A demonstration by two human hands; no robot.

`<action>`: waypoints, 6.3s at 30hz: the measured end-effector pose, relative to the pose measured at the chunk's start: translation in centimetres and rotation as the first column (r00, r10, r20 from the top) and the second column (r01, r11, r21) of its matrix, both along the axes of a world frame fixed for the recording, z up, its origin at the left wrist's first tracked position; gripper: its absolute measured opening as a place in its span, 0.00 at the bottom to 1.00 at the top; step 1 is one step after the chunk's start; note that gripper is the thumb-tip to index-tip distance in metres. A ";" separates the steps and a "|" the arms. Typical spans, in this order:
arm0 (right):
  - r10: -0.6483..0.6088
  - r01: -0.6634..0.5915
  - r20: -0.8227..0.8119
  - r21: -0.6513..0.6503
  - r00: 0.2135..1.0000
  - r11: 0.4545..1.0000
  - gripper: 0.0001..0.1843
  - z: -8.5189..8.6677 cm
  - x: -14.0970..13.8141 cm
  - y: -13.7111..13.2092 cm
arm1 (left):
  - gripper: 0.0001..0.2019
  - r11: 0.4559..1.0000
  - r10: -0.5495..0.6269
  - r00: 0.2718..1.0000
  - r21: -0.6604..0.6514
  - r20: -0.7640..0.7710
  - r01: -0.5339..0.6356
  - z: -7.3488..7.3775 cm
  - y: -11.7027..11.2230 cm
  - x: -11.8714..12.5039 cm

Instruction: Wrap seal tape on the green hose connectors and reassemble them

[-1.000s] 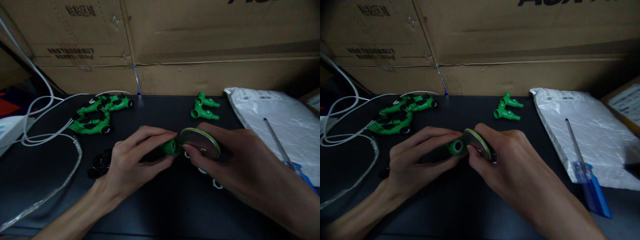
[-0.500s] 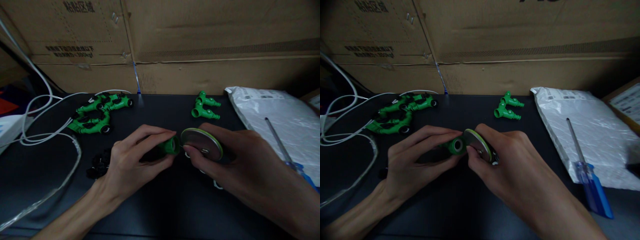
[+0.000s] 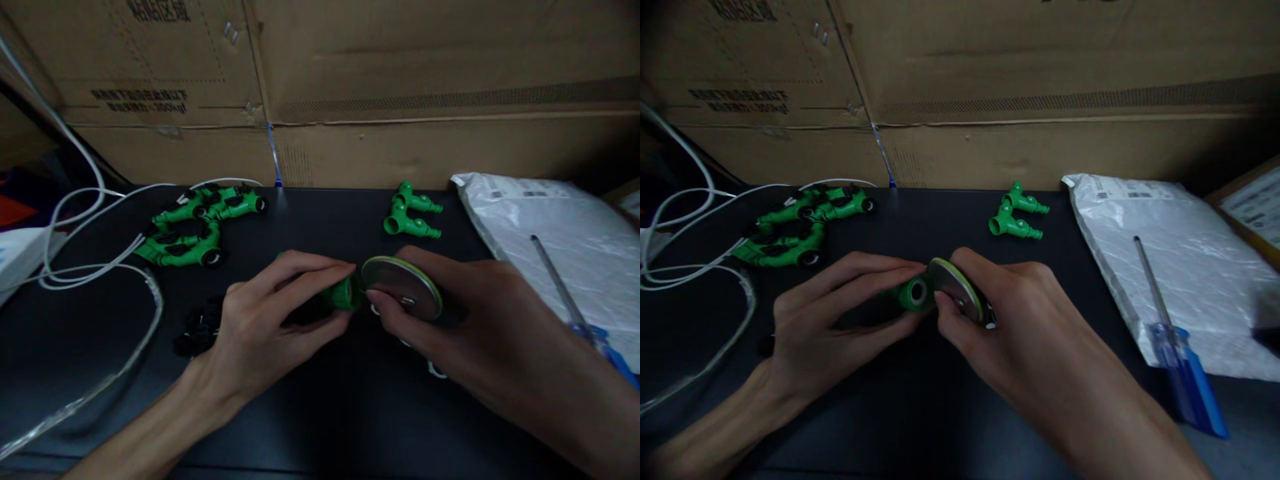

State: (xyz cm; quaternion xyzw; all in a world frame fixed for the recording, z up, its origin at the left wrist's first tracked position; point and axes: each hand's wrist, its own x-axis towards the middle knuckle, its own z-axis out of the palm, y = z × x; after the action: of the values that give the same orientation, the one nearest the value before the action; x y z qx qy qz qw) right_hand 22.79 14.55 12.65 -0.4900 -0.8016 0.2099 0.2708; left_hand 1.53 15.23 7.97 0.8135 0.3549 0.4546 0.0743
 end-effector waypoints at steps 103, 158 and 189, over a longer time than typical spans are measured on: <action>-0.316 0.062 -0.706 -0.361 0.634 0.931 0.15 -2.8 0.4 2.5 | 0.04 0.889 -0.056 0.976 -0.435 0.210 0.145 -0.7 1.1 0.0; 0.228 -0.138 -0.182 0.405 0.957 0.904 0.11 -0.7 2.4 3.0 | 0.17 0.483 0.376 0.713 -0.782 0.591 0.394 0.8 2.3 1.9; 0.094 -0.023 -0.141 0.436 0.985 0.900 0.11 -1.2 2.0 1.6 | 0.15 0.523 0.216 0.874 -0.808 0.435 0.273 1.9 0.7 2.1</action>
State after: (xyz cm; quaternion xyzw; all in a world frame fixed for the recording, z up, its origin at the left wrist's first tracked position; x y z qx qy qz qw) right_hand 24.76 16.17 11.41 -0.3748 -0.8184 0.0731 0.4293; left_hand 3.67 15.91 9.91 0.5359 0.4861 0.4091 0.5560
